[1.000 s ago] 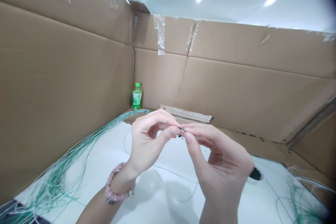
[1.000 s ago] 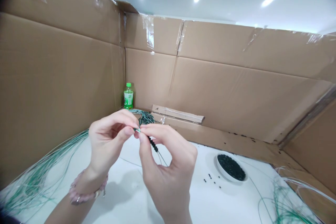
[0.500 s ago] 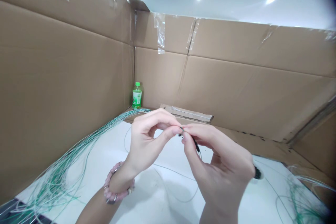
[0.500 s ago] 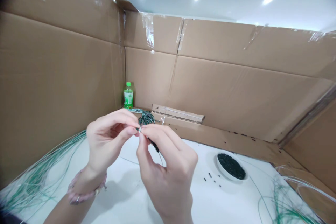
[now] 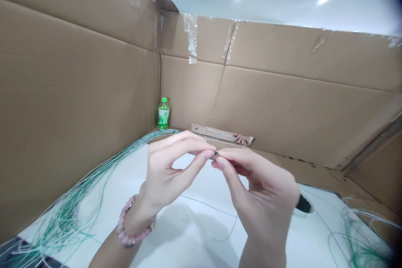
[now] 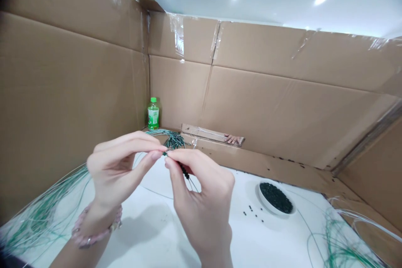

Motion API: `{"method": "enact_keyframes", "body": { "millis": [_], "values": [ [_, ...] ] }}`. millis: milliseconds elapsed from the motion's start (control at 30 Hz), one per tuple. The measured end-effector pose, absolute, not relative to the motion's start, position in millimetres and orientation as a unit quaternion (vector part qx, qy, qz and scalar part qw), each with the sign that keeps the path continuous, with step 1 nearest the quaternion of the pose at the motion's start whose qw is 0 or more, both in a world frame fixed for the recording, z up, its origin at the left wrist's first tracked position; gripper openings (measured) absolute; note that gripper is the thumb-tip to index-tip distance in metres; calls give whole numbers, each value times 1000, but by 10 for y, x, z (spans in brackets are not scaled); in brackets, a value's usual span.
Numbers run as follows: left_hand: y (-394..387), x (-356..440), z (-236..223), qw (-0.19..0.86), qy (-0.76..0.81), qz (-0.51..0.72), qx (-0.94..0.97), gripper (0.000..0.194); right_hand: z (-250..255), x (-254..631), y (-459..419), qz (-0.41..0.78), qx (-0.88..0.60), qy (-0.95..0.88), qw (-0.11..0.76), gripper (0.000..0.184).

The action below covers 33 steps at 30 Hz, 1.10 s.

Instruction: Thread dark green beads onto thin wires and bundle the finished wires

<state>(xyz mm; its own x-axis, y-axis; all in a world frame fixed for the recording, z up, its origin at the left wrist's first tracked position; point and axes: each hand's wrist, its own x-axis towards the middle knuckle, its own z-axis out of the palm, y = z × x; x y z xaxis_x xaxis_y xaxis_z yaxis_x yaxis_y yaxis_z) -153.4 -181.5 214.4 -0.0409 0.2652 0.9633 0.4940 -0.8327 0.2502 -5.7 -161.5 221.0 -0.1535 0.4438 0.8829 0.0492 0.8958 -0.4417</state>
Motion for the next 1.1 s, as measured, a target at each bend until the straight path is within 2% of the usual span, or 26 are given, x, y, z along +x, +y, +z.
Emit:
{"method": "enact_keyframes", "body": {
  "millis": [367, 500, 833, 933, 1033, 1100],
  "values": [
    [-1741, -1489, 2129, 158, -279, -667, -672, 21, 2201, -89, -1593, 156, -205, -733, 630, 13],
    [-1729, -1472, 2125, 128, -284, -667, -677, 19, 2220, -67, -1575, 166, -235, -745, 602, 10],
    [-1739, -1463, 2119, 99, -310, -654, -683, 17, 2223, -59, -1562, 177, -194, -737, 623, 12],
    [-1712, -1520, 2115, 58, -292, -673, -677, 17, 2245, -72, -1575, 181, -197, -735, 623, 10],
    [-1515, -1606, 2031, -41, -230, -714, -660, 15, 2274, -89, -1578, 177, -190, -728, 635, 10],
    [-1287, -1570, 1892, -89, -258, -710, -649, 15, 2290, -84, -1575, 184, -187, -717, 645, 10]
  ]
}}
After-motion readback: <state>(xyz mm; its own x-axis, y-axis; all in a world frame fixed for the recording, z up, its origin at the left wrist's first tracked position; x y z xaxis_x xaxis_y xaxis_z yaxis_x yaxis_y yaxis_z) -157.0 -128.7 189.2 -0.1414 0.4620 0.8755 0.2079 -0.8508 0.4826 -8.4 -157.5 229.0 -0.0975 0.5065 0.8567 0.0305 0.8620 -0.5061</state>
